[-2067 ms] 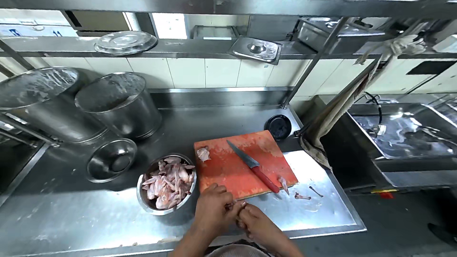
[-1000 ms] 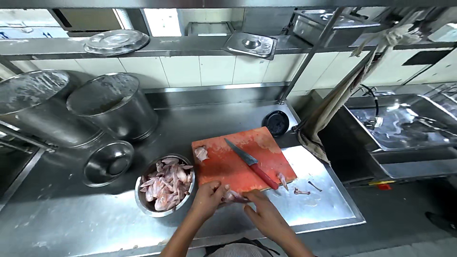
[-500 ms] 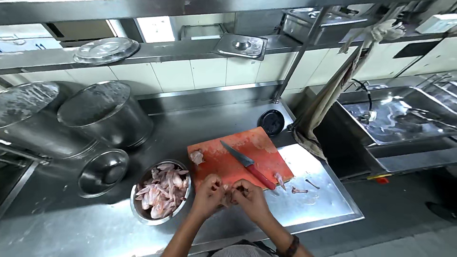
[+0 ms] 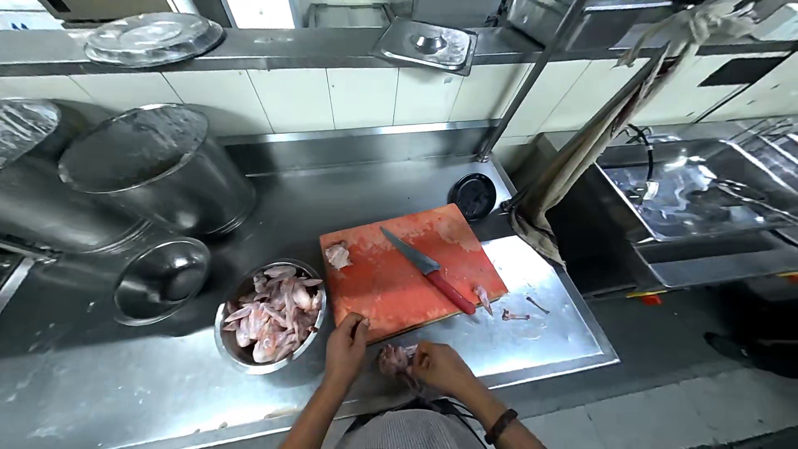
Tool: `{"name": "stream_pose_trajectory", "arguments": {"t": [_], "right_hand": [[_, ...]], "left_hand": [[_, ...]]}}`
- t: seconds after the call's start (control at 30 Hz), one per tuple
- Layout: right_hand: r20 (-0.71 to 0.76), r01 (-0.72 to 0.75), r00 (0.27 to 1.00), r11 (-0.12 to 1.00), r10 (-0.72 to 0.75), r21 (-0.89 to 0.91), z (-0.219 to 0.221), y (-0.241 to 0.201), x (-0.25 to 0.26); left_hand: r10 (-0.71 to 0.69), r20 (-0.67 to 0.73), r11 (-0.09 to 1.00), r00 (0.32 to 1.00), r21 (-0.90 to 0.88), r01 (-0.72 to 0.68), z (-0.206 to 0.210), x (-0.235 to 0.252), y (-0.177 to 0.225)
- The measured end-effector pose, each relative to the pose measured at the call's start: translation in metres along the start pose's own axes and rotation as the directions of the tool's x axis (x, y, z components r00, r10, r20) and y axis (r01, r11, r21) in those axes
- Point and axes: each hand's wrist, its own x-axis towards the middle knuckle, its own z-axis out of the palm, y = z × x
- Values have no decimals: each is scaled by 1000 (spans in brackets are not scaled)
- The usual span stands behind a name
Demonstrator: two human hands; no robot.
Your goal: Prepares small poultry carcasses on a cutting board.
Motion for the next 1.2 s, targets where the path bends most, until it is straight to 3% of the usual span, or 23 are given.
{"name": "stream_pose_trajectory", "arguments": {"t": [0.13,0.3,0.43,0.57,0.67,0.77,0.93,1.03,1.13,1.2], "right_hand": [[42,-30,998,968,42,-251,20,-19,2],[73,85,995,980,-73,-178,18,-6,4],[112,48,993,995,-37,-89,1,-22,-11],[141,-32,990,997,21,77,-35,-62,-35],[-106,-6,994,995,-5,-96,-62,-85,-54],[-314,-24,949,990,-20,-136,-73,-102,-66],[-511,-58,858,977,-57,-207,-68,-108,-68],[-560,50,794,943,-237,-329,-58,-94,-64],[-555,113,725,865,-408,-488,-61,-87,-69],[-473,118,758,808,-449,-578,-76,-89,-78]], "left_hand": [[-7,150,997,989,75,-5,1,-6,5],[42,499,955,866,235,-182,23,-22,6],[-15,621,880,784,380,-284,42,-26,6],[16,614,874,789,375,-309,38,-19,23],[140,458,878,878,352,-323,25,-7,44],[209,311,885,927,343,-314,21,5,65],[243,306,902,921,277,-330,24,12,72],[262,303,905,916,254,-342,24,12,74],[322,333,888,886,218,-405,19,14,76],[404,378,847,833,191,-497,14,14,81]]}}
